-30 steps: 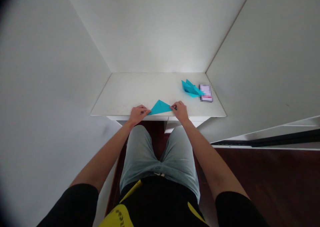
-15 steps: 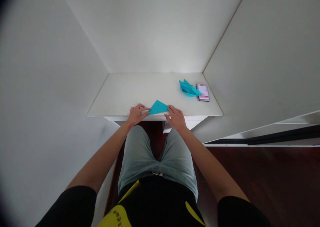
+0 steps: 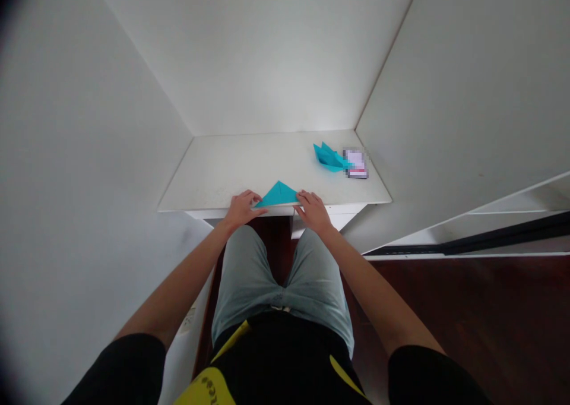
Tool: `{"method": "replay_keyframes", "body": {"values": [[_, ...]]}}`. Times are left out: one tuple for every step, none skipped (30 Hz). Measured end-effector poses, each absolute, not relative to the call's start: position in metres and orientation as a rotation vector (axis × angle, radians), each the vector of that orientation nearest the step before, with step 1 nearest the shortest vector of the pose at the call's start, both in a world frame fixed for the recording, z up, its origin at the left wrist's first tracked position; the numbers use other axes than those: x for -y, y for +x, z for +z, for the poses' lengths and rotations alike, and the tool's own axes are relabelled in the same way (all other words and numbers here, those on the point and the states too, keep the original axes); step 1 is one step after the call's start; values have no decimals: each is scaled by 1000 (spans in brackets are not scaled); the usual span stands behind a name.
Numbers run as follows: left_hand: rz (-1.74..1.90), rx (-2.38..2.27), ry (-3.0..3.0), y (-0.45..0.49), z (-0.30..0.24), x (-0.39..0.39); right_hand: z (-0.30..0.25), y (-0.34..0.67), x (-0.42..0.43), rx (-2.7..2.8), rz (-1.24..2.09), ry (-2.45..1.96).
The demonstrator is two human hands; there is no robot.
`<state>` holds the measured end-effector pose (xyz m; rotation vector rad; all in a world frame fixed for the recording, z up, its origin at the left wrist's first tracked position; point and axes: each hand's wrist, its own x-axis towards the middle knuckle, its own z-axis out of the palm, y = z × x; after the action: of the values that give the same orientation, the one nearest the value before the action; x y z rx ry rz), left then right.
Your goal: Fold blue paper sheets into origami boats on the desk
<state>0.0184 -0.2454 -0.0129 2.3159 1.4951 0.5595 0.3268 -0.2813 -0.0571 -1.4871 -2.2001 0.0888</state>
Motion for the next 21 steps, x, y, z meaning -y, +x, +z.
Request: {"method": "replay_keyframes", "body": {"values": [[558, -1476, 2313, 18, -13, 244, -59, 328, 281, 2179, 101, -1473], [559, -1454, 2310, 18, -13, 242, -60, 329, 280, 2159, 118, -1461], [564, -1431, 2309, 18, -13, 239, -60, 329, 279, 2141, 138, -1449], [574, -1410, 2308, 18, -14, 237, -61, 329, 279, 2121, 158, -1441], [587, -1394, 2308, 18, -14, 236, -61, 329, 278, 2103, 175, -1436], [600, -1383, 2308, 17, -15, 234, -61, 328, 278, 2084, 187, -1434], [610, -1377, 2310, 17, -15, 234, -61, 327, 279, 2068, 193, -1434], [615, -1376, 2312, 17, -16, 233, -61, 326, 279, 2053, 196, -1438], [615, -1379, 2315, 16, -16, 233, -60, 325, 279, 2042, 198, -1443], [610, -1387, 2323, 16, -17, 234, -59, 324, 280, 2034, 202, -1449], [600, -1396, 2335, 16, -16, 234, -58, 323, 280, 2029, 209, -1459], [583, -1406, 2353, 17, -16, 235, -57, 322, 279, 2023, 217, -1472], [559, -1417, 2375, 18, -15, 236, -55, 321, 279, 2019, 224, -1488], [531, -1428, 2400, 19, -14, 237, -54, 321, 278, 2018, 229, -1505], [500, -1437, 2424, 20, -12, 238, -52, 320, 277, 2023, 232, -1523], [469, -1446, 2446, 22, -11, 239, -51, 320, 276, 2035, 233, -1538], [440, -1454, 2464, 24, -10, 239, -49, 320, 276, 2049, 229, -1552], [418, -1462, 2476, 26, -9, 240, -49, 321, 275, 2064, 220, -1562], [402, -1469, 2480, 27, -9, 240, -48, 321, 276, 2078, 209, -1567], [391, -1474, 2478, 28, -9, 240, -48, 322, 276, 2088, 197, -1565], [383, -1478, 2471, 29, -9, 240, -48, 322, 277, 2095, 188, -1559]]}}
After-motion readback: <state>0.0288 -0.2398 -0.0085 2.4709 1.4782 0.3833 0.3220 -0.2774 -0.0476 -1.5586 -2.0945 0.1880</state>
